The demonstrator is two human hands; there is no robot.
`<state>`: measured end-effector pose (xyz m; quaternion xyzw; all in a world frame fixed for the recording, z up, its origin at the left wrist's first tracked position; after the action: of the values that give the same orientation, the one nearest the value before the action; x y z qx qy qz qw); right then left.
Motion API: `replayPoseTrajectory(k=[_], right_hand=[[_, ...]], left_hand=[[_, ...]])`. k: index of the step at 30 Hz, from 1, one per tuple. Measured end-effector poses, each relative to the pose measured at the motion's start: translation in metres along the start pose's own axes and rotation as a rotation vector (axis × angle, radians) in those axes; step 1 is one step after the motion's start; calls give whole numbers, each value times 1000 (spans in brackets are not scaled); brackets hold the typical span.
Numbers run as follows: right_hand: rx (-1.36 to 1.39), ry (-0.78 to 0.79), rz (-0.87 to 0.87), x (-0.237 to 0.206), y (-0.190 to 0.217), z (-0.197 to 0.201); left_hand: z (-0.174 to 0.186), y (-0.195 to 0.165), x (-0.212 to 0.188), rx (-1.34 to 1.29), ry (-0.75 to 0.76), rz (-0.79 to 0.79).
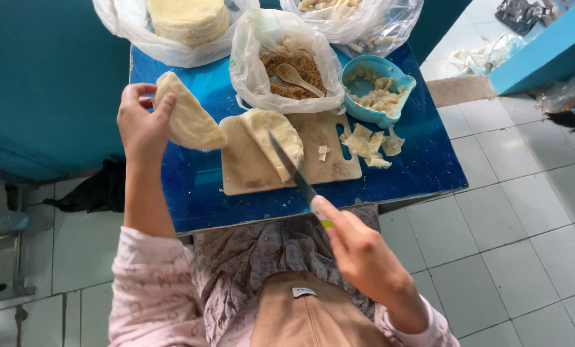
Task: The person cuts thin pastry sheets into triangular pieces on a cutting board using a knife, then folds each triangle around a spoonful of brown filling and places the folded pastries into a plastic bag. They work through the stack of wrappers one at a time on a blue table.
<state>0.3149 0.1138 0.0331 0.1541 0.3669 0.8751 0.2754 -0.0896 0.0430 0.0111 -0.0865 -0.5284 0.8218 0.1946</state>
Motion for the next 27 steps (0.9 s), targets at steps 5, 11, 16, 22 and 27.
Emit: replayPoseTrajectory(k=[5,11,16,22,27], right_hand=[[61,-185,212,-31,-4,32],[290,-145,-148,-59,-62,31],[366,-139,-164,-73,-85,38],[404,-143,-170,-76,-103,42],[430,-132,-212,-79,-117,43]], left_hand=[[-26,-77,-41,630,-326,-611],[-127,-78,-54,667,343,-369],[-144,-83,-62,669,424,-385],[-165,-96,-54,565,656,-381],[-182,-84,-55,702,859,-238]])
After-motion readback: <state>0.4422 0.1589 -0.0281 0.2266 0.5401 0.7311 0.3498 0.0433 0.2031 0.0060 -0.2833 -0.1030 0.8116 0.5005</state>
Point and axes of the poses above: each hand's wrist, its own x-axis towards the middle knuckle, its own z-axis out of the back of the hand, y = z × x, the point moved 10 cm from there along x, towards the middle knuckle, and after that the axes turned 3 degrees about z, right-handed, at the moved point
